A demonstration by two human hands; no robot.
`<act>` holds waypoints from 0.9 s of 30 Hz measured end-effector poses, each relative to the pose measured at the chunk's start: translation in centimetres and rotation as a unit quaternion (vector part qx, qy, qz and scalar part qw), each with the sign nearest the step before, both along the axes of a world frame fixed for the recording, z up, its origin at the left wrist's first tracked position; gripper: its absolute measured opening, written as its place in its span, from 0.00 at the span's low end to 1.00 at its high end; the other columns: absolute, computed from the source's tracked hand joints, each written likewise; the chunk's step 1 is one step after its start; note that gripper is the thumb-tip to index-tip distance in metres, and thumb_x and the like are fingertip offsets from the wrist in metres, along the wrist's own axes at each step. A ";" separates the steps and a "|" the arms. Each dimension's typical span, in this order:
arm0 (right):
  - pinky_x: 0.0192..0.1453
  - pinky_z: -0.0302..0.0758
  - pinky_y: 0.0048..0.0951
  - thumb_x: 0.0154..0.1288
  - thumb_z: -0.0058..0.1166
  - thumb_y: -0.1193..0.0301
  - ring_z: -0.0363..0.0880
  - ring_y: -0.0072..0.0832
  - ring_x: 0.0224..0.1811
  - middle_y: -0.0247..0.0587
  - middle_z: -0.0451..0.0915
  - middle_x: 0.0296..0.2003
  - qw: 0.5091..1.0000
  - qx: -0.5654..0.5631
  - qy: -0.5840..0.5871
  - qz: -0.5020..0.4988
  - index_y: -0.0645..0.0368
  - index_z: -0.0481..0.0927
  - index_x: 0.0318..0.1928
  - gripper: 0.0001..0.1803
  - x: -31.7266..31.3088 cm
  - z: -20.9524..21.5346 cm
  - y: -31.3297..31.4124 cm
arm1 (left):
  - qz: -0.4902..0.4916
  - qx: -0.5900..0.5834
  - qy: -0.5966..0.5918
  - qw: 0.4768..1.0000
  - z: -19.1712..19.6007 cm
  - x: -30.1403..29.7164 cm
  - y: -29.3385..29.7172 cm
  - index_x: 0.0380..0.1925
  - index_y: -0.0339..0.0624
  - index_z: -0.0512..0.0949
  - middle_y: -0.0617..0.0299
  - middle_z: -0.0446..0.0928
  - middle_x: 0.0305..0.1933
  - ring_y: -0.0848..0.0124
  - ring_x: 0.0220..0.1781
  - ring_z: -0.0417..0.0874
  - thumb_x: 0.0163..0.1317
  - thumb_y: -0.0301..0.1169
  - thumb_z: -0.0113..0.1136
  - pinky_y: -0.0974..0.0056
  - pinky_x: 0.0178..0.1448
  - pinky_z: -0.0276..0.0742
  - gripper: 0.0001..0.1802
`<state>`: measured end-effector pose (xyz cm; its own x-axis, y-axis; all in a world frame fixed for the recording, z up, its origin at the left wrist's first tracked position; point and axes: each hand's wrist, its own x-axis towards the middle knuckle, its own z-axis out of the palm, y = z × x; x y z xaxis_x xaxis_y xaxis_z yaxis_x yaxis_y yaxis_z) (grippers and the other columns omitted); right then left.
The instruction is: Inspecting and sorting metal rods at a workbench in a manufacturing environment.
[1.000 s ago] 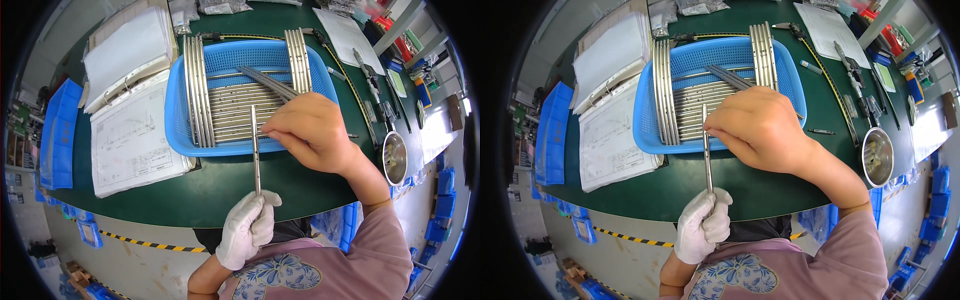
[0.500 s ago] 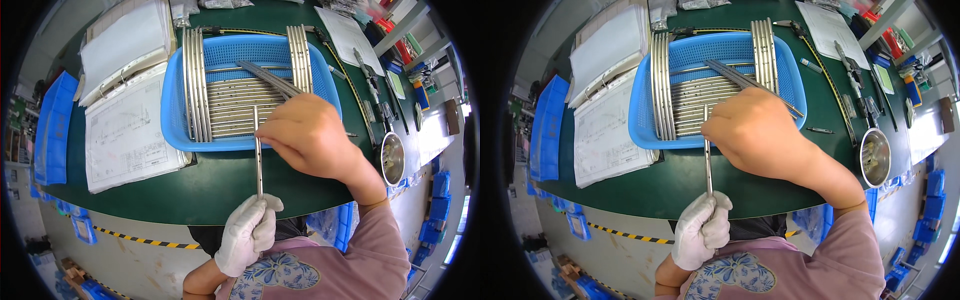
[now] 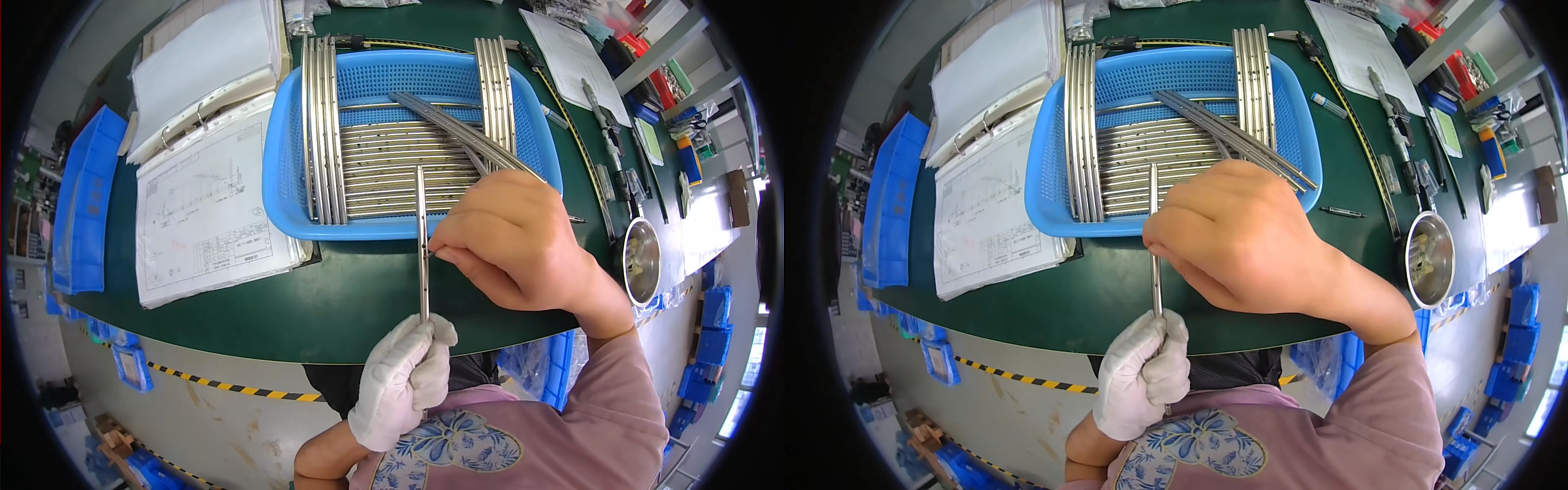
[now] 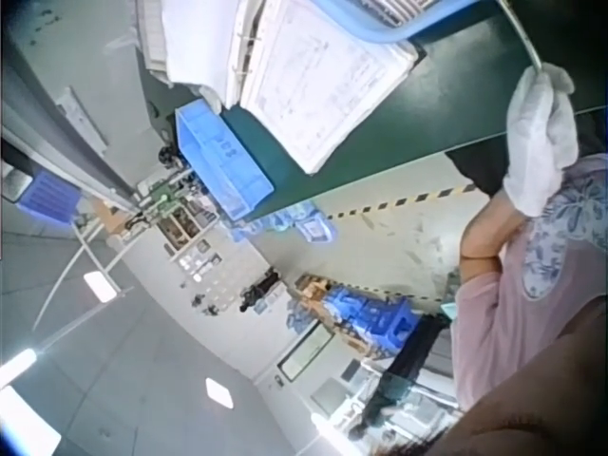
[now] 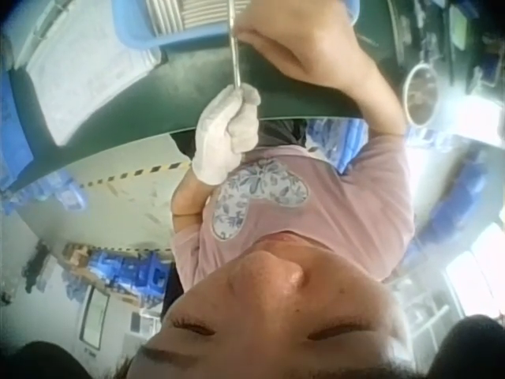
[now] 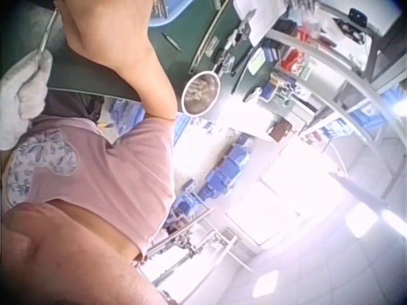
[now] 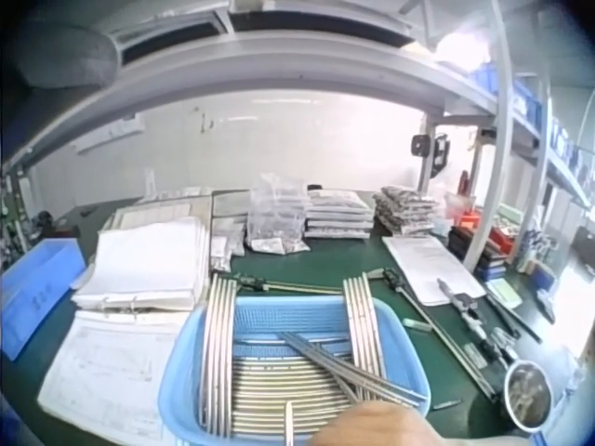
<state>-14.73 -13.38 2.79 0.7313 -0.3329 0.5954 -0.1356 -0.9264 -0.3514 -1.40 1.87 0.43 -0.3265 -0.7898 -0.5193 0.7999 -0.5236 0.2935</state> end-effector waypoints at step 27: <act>0.28 0.67 0.29 0.37 0.58 0.76 0.69 0.30 0.20 0.33 0.67 0.20 0.999 -0.031 0.001 0.030 0.59 0.74 0.26 0.11 -0.1 -0.2 1.3 | 0.005 0.001 0.010 1.000 0.0 0.1 -0.4 0.40 0.38 0.68 0.73 0.54 0.15 0.83 0.12 0.49 0.70 0.36 0.40 0.74 0.16 0.45 0.13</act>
<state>-14.79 -12.13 2.57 0.7496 -0.2505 0.6127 -0.0795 -0.9530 -0.2925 -1.29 1.52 0.38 -0.3284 -0.7927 -0.5136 0.8112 -0.5153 0.2766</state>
